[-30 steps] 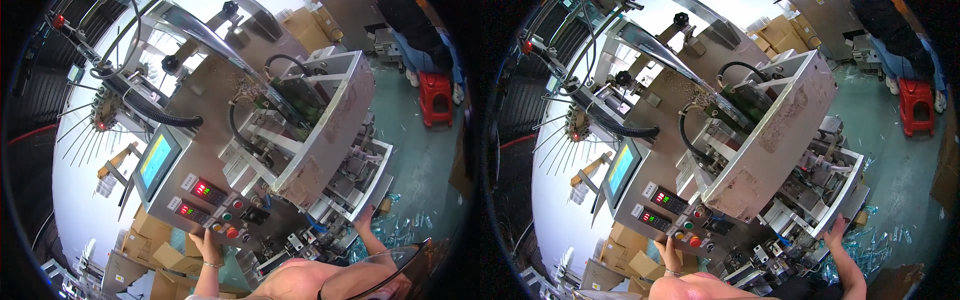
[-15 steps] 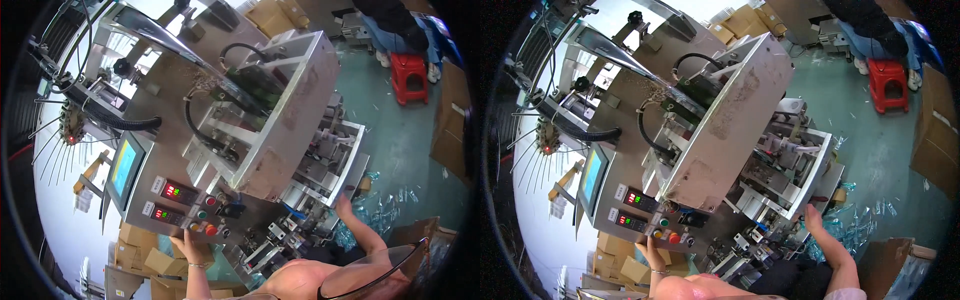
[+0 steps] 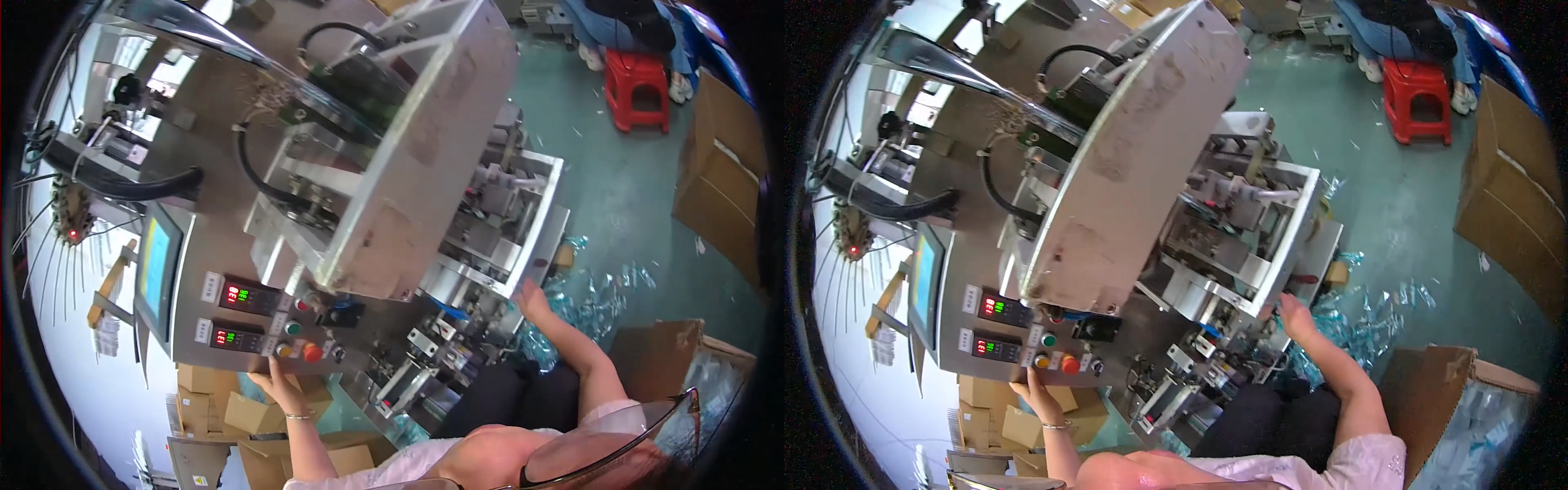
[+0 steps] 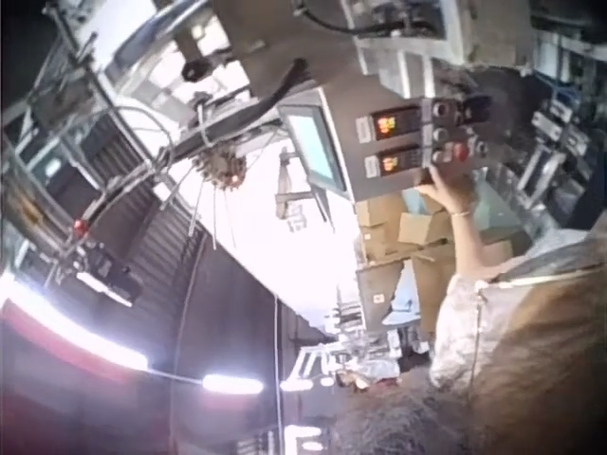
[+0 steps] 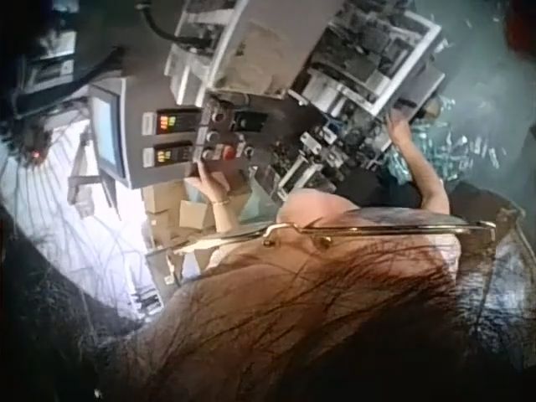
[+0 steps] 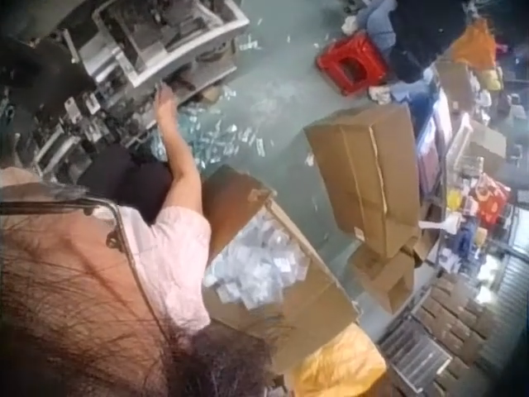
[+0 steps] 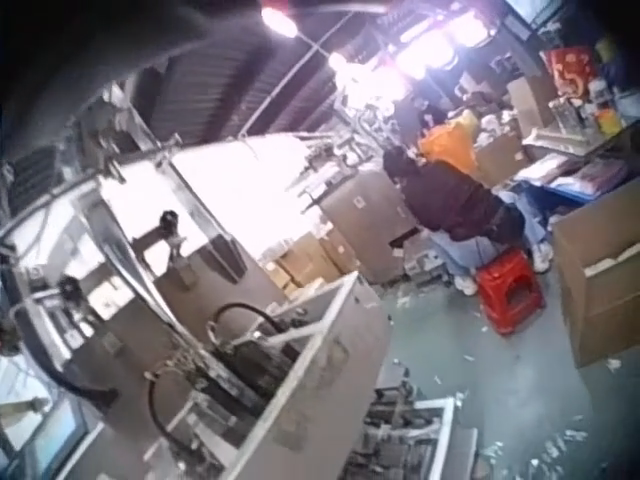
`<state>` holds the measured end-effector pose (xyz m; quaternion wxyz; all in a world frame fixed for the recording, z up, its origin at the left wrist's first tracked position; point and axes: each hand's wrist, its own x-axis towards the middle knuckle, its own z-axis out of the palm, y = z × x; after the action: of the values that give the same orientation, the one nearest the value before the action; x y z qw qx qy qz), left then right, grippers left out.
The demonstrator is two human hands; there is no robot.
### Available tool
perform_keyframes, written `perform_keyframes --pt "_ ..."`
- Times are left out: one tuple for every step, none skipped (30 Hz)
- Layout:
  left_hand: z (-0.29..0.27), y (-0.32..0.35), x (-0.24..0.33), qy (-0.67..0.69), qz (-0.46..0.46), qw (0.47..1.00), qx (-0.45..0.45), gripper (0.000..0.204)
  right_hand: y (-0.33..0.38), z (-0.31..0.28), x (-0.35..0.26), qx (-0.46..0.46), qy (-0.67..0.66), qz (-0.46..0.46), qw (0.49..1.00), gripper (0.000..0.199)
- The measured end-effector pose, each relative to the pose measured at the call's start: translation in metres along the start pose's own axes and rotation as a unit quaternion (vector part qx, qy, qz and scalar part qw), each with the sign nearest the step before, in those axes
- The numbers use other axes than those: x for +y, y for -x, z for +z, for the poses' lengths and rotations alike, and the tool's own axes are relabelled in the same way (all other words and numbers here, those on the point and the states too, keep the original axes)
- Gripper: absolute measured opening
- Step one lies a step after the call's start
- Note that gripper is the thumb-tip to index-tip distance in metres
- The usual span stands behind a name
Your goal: Operates a packaging machine to bag small items and places them into cardboard boxes.
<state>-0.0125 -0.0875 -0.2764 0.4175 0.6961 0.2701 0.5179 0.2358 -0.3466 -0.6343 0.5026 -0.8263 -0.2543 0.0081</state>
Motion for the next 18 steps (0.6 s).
perform_keyframes --pt "0.002 -0.002 -0.002 -0.019 0.005 1.0 0.009 0.043 -0.005 0.001 -0.002 -0.014 0.007 0.012 1.0 0.03" --pt "0.004 -0.004 -0.002 -0.038 0.011 0.999 0.016 0.043 -0.006 0.004 -0.001 0.007 0.011 0.006 1.0 0.023" --pt "0.005 -0.005 -0.002 -0.048 -0.008 0.999 0.022 0.051 -0.012 0.006 0.002 -0.044 0.048 0.017 0.998 0.02" --pt "0.002 -0.007 -0.005 -0.05 -0.014 0.999 0.015 0.051 -0.016 0.01 0.008 -0.094 0.083 0.028 0.992 0.017" --pt "-0.002 -0.008 -0.007 -0.043 -0.009 0.999 0.004 0.051 -0.016 0.014 0.012 -0.055 0.06 0.002 0.997 0.013" --pt "-0.004 -0.008 -0.008 -0.035 -0.003 0.999 -0.008 0.052 -0.015 0.015 0.018 -0.056 0.061 0.009 0.997 0.013" --pt "-0.003 -0.007 -0.008 -0.031 0.003 0.999 -0.011 0.051 -0.017 0.014 0.016 -0.061 0.041 0.025 0.997 0.014" --pt "-0.003 -0.004 -0.005 -0.032 0.001 0.999 -0.015 0.051 -0.022 0.01 0.009 -0.066 0.022 0.041 0.997 0.016" --pt "-0.002 -0.001 -0.002 -0.032 -0.004 0.999 -0.005 0.05 -0.023 0.002 0.003 -0.063 0.031 0.04 0.997 0.019" --pt "-0.001 0.0 0.0 -0.037 -0.01 0.999 0.007 0.049 -0.026 -0.002 -0.003 -0.067 0.029 0.043 0.996 0.019" --pt "-0.002 0.001 0.001 -0.042 -0.013 0.999 0.008 0.049 -0.027 -0.005 -0.007 -0.074 0.021 0.059 0.995 0.019" --pt "-0.003 0.003 0.001 -0.048 -0.018 0.999 0.018 0.048 -0.025 -0.004 -0.009 -0.082 0.013 0.075 0.994 0.019" --pt "-0.004 0.004 0.004 -0.047 -0.019 0.998 0.025 0.046 -0.021 -0.005 -0.007 -0.079 0.014 0.076 0.994 0.019" --pt "-0.005 0.006 0.005 -0.046 -0.02 0.998 0.023 0.046 -0.016 -0.004 -0.003 -0.109 0.033 0.073 0.991 0.018" --pt "-0.007 0.007 0.005 -0.05 -0.025 0.998 0.022 0.046 -0.011 -0.001 0.001 -0.139 0.052 0.071 0.986 0.018" --pt "0.0 0.006 0.002 -0.052 -0.031 0.998 0.015 0.045 -0.013 0.004 0.01 -0.135 0.054 0.079 0.986 0.018" --pt "0.0 0.004 0.0 -0.054 -0.038 0.998 0.003 0.045 -0.01 0.01 0.018 -0.152 0.09 0.056 0.983 0.018" --pt "0.0 0.001 -0.005 -0.052 -0.018 0.998 0.006 0.044 -0.004 0.012 0.029 -0.17 0.125 0.035 0.977 0.019"
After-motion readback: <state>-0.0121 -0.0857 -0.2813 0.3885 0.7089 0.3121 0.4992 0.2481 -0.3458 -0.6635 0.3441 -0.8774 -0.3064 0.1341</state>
